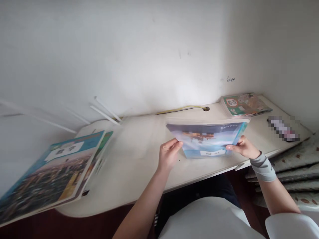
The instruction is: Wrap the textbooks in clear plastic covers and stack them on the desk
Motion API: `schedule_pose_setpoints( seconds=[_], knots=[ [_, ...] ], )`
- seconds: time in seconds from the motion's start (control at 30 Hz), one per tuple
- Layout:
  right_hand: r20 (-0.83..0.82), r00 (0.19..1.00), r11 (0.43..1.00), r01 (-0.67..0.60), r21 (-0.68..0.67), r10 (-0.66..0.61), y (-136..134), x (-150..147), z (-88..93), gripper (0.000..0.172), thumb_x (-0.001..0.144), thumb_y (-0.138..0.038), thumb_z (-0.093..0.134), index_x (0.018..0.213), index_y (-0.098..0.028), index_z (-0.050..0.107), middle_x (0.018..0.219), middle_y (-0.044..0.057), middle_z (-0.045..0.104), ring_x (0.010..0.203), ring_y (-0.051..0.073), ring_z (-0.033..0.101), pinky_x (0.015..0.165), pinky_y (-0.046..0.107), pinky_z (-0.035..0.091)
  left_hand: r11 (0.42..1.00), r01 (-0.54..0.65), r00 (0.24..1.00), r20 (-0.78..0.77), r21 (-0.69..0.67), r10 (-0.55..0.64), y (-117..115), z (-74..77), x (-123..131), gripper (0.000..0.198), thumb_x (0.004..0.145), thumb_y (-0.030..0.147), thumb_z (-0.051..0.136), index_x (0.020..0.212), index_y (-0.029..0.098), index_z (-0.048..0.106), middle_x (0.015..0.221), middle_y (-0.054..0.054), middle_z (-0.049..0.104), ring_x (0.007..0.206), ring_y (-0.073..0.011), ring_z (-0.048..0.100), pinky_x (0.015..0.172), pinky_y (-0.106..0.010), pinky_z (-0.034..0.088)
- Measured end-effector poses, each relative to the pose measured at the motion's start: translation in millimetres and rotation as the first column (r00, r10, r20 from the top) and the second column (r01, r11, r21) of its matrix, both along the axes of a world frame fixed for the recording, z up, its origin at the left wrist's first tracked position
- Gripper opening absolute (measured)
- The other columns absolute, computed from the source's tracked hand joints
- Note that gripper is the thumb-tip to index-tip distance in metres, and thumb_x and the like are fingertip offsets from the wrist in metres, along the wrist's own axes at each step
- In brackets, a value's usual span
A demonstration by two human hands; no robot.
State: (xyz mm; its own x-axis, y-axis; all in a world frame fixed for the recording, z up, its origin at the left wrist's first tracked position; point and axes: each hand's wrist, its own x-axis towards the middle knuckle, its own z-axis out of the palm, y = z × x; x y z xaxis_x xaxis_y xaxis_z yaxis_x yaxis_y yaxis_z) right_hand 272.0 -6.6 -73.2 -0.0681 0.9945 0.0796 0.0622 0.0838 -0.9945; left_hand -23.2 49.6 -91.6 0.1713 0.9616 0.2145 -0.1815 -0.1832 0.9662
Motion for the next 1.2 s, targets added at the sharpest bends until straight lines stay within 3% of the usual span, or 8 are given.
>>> schedule_pose_setpoints(
  seconds=[0.17, 0.3, 0.4, 0.47, 0.57, 0.73, 0.97, 1.2],
  knots=[
    [-0.235, 0.969, 0.996, -0.084, -0.041, 0.072, -9.8, -6.4, 0.0, 0.016, 0.056, -0.027, 0.08, 0.064, -0.016, 0.071, 0.06, 0.001, 0.068, 0.053, 0.014, 0.062, 0.055, 0.026, 0.053, 0.946, 0.166, 0.98, 0.151, -0.279, -0.127, 19.8, 20.4, 27.9, 0.027, 0.063, 0.039, 0.076, 0.07, 0.017, 0.063, 0.058, 0.004, 0.058, 0.05, -0.0076, 0.05, 0.049, -0.02, 0.039],
    [-0.523, 0.843, 0.974, 0.001, -0.226, -0.122, -8.4, -11.5, -16.5, 0.027, 0.056, -0.024, 0.079, 0.081, -0.016, 0.071, 0.069, 0.002, 0.071, 0.056, 0.016, 0.065, 0.058, 0.028, 0.056, 0.815, 0.298, 0.955, 0.155, -0.497, -0.254, 41.4, 16.3, 51.1, 0.025, 0.061, 0.035, 0.077, 0.07, 0.016, 0.063, 0.059, 0.001, 0.062, 0.049, -0.011, 0.055, 0.049, -0.023, 0.044],
    [-0.587, 0.77, 0.946, 0.064, -0.317, -0.249, 4.1, 0.6, -25.2, 0.026, 0.057, -0.019, 0.075, 0.082, -0.014, 0.069, 0.072, 0.003, 0.072, 0.06, 0.017, 0.066, 0.063, 0.028, 0.057, 0.696, 0.412, 0.901, 0.152, -0.588, -0.405, 65.1, 13.9, 72.1, 0.023, 0.069, 0.037, 0.071, 0.078, 0.016, 0.067, 0.069, -0.005, 0.069, 0.057, -0.0177, 0.063, 0.056, -0.03, 0.049],
    [-0.591, 0.739, 0.93, 0.133, -0.342, -0.323, 18.1, 18.0, -24.8, 0.022, 0.058, -0.016, 0.071, 0.08, -0.013, 0.068, 0.071, 0.004, 0.071, 0.059, 0.017, 0.066, 0.064, 0.029, 0.057, 0.659, 0.479, 0.859, 0.154, -0.58, -0.489, 86.3, 20.7, 88.7, 0.019, 0.073, 0.033, 0.067, 0.08, 0.015, 0.068, 0.072, -0.007, 0.07, 0.06, -0.0195, 0.064, 0.059, -0.032, 0.05],
    [-0.594, 0.678, 0.9, 0.286, -0.33, -0.433, 46.8, 51.9, -17.3, 0.015, 0.062, -0.012, 0.064, 0.077, -0.015, 0.065, 0.068, 0.002, 0.07, 0.058, 0.016, 0.065, 0.067, 0.029, 0.057, 0.687, 0.512, 0.843, 0.149, -0.516, -0.516, 124.1, 39.1, 115.8, 0.009, 0.071, 0.016, 0.066, 0.08, 0.012, 0.068, 0.072, -0.009, 0.07, 0.058, -0.0178, 0.063, 0.058, -0.03, 0.05],
    [-0.557, 0.53, 0.764, 0.523, -0.378, -0.639, 105.9, 105.9, -4.8, 0.012, 0.069, -0.007, 0.056, 0.073, -0.017, 0.056, 0.055, -0.003, 0.061, 0.05, 0.011, 0.058, 0.055, 0.024, 0.055, 0.771, 0.413, 0.911, 0.236, -0.485, -0.339, 176.8, 50.3, 167.4, 0.015, 0.074, 0.003, 0.057, 0.085, 0.011, 0.063, 0.076, -0.008, 0.069, 0.071, -0.0147, 0.065, 0.072, -0.027, 0.052],
    [-0.486, 0.44, 0.648, 0.614, -0.45, -0.755, 164.8, 134.5, -15.3, 0.018, 0.075, -0.004, 0.047, 0.072, -0.022, 0.046, 0.049, -0.009, 0.053, 0.046, 0.007, 0.054, 0.052, 0.019, 0.052, 0.813, 0.338, 0.935, 0.269, -0.474, -0.231, 188.8, 1.0, 246.7, 0.014, 0.074, 0.01, 0.06, 0.087, 0.015, 0.058, 0.077, -0.005, 0.066, 0.078, -0.0142, 0.064, 0.083, -0.032, 0.051],
    [-0.355, 0.54, 0.646, 0.629, -0.432, -0.763, 170.7, 140.1, -38.3, 0.008, 0.08, -0.019, 0.057, 0.085, -0.021, 0.05, 0.059, -0.006, 0.062, 0.054, 0.009, 0.06, 0.058, 0.025, 0.055, 0.867, 0.326, 0.942, 0.205, -0.377, -0.265, 186.2, -32.9, 263.8, 0.03, 0.059, 0.0, 0.062, 0.084, 0.016, 0.063, 0.077, 0.0, 0.066, 0.081, -0.0136, 0.063, 0.085, -0.028, 0.046]
  ],
)
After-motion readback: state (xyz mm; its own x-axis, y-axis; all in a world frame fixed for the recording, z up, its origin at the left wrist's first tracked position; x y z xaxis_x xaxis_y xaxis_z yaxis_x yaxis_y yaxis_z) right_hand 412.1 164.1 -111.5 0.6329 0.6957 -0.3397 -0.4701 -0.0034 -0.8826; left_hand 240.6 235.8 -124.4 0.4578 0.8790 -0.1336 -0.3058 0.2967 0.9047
